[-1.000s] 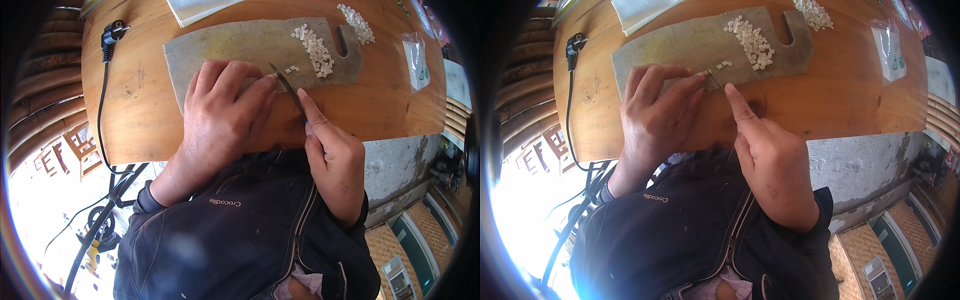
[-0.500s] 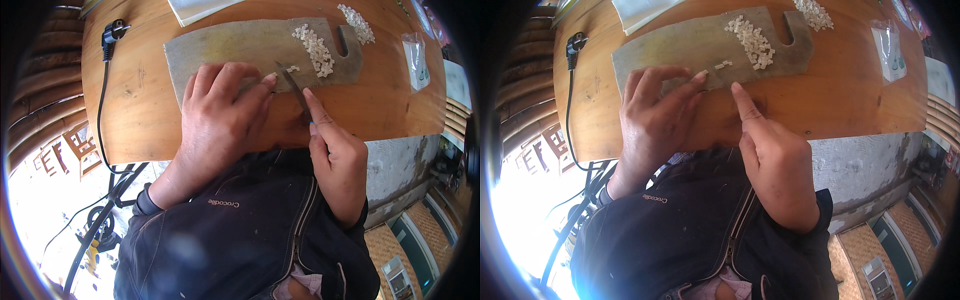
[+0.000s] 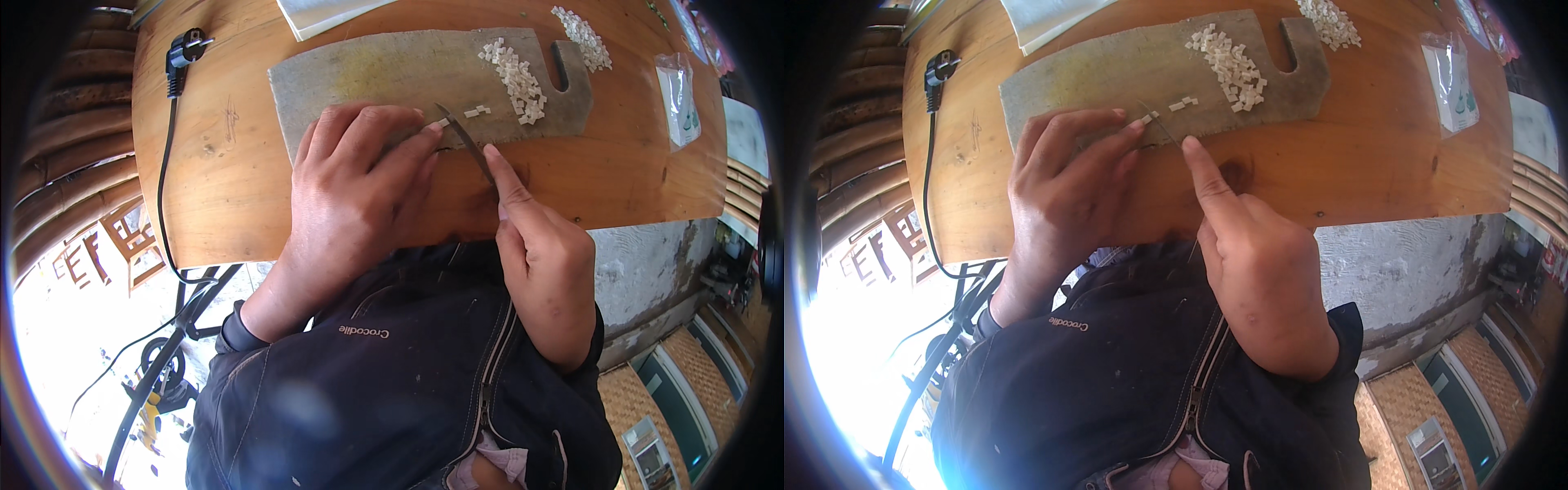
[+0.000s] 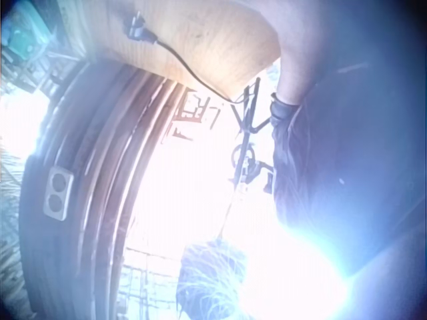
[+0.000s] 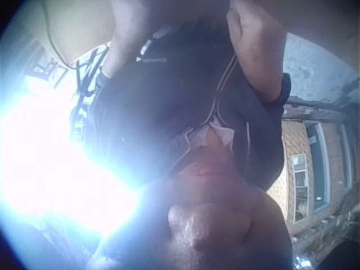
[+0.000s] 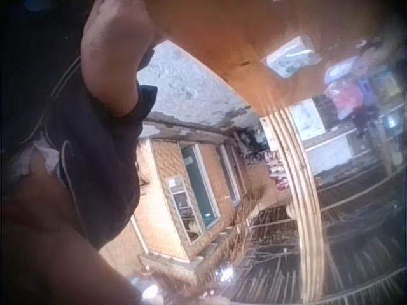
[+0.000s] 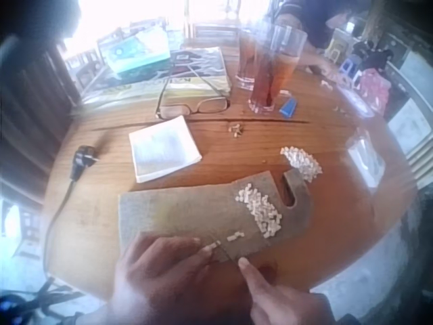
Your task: The person uses a knife to cut small white rectangular pieces on a cutting board. They repeatedly slice the pieces into smaller bits and then fold a white paper sheet over the cut pieces.
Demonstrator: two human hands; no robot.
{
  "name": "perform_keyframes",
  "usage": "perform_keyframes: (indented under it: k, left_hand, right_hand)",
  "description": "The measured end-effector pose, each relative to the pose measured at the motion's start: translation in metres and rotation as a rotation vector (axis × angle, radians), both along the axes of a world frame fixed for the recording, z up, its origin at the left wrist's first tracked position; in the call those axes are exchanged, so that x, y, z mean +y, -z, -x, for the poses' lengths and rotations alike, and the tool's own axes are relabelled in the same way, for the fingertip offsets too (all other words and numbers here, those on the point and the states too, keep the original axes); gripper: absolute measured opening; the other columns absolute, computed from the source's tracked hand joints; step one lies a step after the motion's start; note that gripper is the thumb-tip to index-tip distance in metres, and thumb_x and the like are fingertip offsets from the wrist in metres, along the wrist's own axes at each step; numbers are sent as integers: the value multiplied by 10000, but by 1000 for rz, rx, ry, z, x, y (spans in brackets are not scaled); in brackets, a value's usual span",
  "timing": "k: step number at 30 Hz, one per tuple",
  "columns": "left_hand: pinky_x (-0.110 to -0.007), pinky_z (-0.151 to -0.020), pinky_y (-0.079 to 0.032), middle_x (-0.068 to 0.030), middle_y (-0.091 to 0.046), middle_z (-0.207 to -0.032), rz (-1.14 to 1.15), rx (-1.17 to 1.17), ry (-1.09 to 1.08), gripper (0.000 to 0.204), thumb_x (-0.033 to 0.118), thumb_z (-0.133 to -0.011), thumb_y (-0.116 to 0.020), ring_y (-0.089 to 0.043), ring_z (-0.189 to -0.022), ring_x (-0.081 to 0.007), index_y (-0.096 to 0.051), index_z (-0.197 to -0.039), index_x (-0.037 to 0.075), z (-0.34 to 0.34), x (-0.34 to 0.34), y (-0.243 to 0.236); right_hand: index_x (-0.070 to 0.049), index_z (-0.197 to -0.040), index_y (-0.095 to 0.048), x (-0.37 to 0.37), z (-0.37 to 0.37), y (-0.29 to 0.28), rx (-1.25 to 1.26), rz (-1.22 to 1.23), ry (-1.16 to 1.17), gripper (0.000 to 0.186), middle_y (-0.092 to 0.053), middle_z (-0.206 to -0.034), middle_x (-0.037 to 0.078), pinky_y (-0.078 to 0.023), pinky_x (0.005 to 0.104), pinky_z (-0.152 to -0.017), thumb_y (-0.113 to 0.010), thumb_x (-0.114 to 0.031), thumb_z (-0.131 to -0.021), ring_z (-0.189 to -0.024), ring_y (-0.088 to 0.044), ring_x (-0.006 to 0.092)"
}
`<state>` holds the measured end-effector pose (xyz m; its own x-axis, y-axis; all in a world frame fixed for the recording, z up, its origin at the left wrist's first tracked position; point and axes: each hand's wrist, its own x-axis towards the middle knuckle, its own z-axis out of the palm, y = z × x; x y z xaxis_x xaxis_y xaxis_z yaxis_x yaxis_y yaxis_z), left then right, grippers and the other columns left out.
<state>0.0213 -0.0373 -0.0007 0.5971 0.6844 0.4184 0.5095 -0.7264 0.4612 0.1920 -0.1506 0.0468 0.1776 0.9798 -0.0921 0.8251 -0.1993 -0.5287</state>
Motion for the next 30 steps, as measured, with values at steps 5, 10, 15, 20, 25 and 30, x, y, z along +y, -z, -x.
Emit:
perform_keyframes:
  k: [5, 10, 15, 20, 25, 30]
  left_hand:
    - [-399, -828, -555, -37, -714, -1098, -33, 20, -7, 304, 31, -781, -814, -649, -987, -282, -795, -1066, 135, 1, -1, 1]
    - [-397, -823, -549, -37, -709, -1097, -33, 30, -3, 300, 34, -785, -807, -642, -982, -281, -789, -1067, 134, -1, 0, 1]
    - [-398, -821, -548, -40, -708, -1099, -39, 38, -1, 298, 34, -788, -803, -642, -981, -282, -789, -1069, 132, -1, 1, 0]
    - [-402, -824, -550, -41, -707, -1101, -36, 19, -3, 288, 39, -788, -805, -642, -978, -283, -795, -1061, 130, -2, 1, 0]
    - [-399, -842, -552, -47, -709, -1122, -33, 23, -14, 311, 37, -785, -808, -645, -994, -284, -802, -1081, 134, 0, -1, 1]
    - [-391, -858, -550, -65, -722, -1097, -19, -19, -10, 336, 9, -785, -798, -659, -987, -279, -798, -1106, 108, 0, 1, 0]
  right_hand:
    - [-151, -1457, -624, 3, 0, -5, 80, 22, 13, 636, -684, -836, 216, -544, 347, -681, -639, 118, -881, -666, -661, 236]
    - [-146, -1453, -627, 2, 0, -3, 63, -6, -12, 629, -693, -873, 225, -544, 347, -684, -638, 119, -883, -662, -651, 240]
    - [-140, -1450, -628, 3, 1, -6, 32, 31, -17, 629, -704, -893, 218, -549, 356, -701, -639, 124, -880, -681, -662, 249]
    - [-127, -1443, -633, 5, 2, -5, 54, 12, -28, 626, -700, -891, 227, -552, 354, -712, -633, 131, -873, -694, -673, 249]
    - [-117, -1440, -633, 1, -6, -1, 93, -18, -4, 624, -689, -904, 238, -550, 334, -707, -615, 136, -870, -694, -673, 240]
    - [-119, -1446, -628, 2, -10, -6, 152, -2, 56, 619, -674, -868, 222, -533, 351, -670, -603, 120, -875, -662, -651, 247]
